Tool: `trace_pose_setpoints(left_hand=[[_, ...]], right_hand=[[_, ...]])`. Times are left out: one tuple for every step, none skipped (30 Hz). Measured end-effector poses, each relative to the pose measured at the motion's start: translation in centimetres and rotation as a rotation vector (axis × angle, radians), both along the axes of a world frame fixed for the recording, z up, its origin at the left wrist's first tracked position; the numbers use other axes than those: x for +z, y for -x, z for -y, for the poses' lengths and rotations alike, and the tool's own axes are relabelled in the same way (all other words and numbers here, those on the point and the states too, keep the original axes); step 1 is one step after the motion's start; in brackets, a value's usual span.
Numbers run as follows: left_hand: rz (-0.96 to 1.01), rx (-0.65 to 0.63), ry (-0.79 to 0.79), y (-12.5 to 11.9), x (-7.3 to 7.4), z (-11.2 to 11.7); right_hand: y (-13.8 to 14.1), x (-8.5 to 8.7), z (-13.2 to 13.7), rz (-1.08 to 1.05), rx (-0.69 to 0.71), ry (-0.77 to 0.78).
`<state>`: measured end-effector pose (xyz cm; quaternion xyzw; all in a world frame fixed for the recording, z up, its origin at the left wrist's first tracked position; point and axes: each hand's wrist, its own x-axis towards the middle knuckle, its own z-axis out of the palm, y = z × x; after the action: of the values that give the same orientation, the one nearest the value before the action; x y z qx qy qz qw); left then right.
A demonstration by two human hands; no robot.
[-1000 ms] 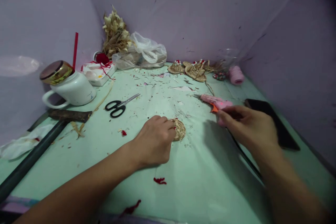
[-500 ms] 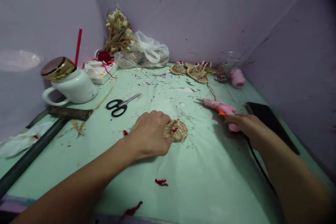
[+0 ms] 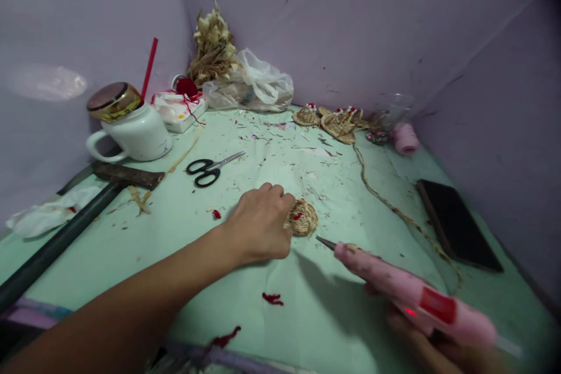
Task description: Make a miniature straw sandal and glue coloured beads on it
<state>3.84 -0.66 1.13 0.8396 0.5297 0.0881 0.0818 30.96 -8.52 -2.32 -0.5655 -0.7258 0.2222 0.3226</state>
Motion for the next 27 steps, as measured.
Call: trace_pose_setpoints(left_hand=[[0.001,-0.002,-0.005,0.0,0.0,0.0],[0.002,-0.003,-0.009,0.0,0.0,0.0],[0.001,-0.004,-0.012,0.0,0.0,0.0],[0.000,-0.003,-0.017,0.0,0.0,0.1],[-0.002,-0.004,-0.023,0.0,0.1,0.1],[-0.003,-0.006,-0.031,0.0,0.1,0.1],[-0.004,-0.009,-0.043,0.0,0.1,0.1],[-0.004,-0.013,-0.055,0.0,0.1,0.1],[-0.002,-0.017,-0.067,-0.1,0.2,0.1],[0.000,-0.021,-0.074,-0.1,0.2,0.1],[0.002,-0.023,-0.080,-0.1,0.2,0.1],[0.004,-0.026,-0.082,-0.1,0.2,0.1],[0.005,-0.028,-0.083,0.0,0.2,0.1],[0.006,-0.030,-0.084,0.0,0.2,0.1],[0.007,-0.030,-0.087,0.0,0.2,0.2],[0.007,-0.031,-0.091,0.0,0.2,0.2],[0.006,-0.030,-0.097,-0.1,0.2,0.3],[0.006,-0.031,-0.103,-0.1,0.2,0.3],[0.005,-0.032,-0.110,-0.1,0.2,0.4],[0.003,-0.036,-0.116,-0.1,0.2,0.4],[0.001,-0.039,-0.123,-0.2,0.2,0.4],[0.000,-0.044,-0.128,-0.2,0.2,0.4],[-0.001,-0.046,-0.133,-0.2,0.2,0.4],[-0.003,-0.048,-0.136,-0.3,0.2,0.4],[-0.004,-0.049,-0.139,-0.3,0.2,0.4],[-0.006,-0.051,-0.138,-0.3,0.2,0.4],[-0.008,-0.051,-0.136,-0.3,0.2,0.4]], right_hand=[[0.6,-0.2,0.2,0.027,0.040,-0.026],[1.2,-0.2,0.3,0.053,0.089,-0.044],[1.7,-0.1,0.2,0.077,0.146,-0.048],[2.2,0.1,0.0,0.091,0.196,-0.052],[2.6,0.3,-0.2,0.105,0.236,-0.056],[2.8,0.5,-0.4,0.118,0.265,-0.059],[2.9,0.7,-0.6,0.131,0.281,-0.065],[2.9,0.8,-0.8,0.142,0.287,-0.076],[2.9,0.8,-0.9,0.154,0.290,-0.080],[2.8,0.8,-0.9,0.163,0.290,-0.068],[2.7,0.8,-0.9,0.167,0.286,-0.045],[2.6,0.8,-0.8,0.164,0.284,-0.021],[2.6,0.7,-0.8,0.160,0.283,-0.001],[2.6,0.7,-0.7,0.160,0.280,0.013],[2.6,0.6,-0.6,0.164,0.276,0.017],[2.6,0.6,-0.6,0.170,0.272,0.011],[2.7,0.6,-0.5,0.179,0.265,0.001],[2.7,0.6,-0.5,0.189,0.256,-0.006],[2.7,0.7,-0.5,0.199,0.249,-0.006],[2.8,0.7,-0.5,0.207,0.246,-0.003],[2.8,0.8,-0.6,0.215,0.252,0.001],[2.8,0.9,-0.7,0.224,0.263,0.012],[2.8,1.0,-0.7,0.231,0.274,0.020],[2.9,1.1,-0.8,0.234,0.286,0.031],[2.9,1.2,-0.8,0.233,0.291,0.045],[3.0,1.4,-0.9,0.227,0.289,0.057],[3.1,1.5,-0.9,0.217,0.289,0.068]])
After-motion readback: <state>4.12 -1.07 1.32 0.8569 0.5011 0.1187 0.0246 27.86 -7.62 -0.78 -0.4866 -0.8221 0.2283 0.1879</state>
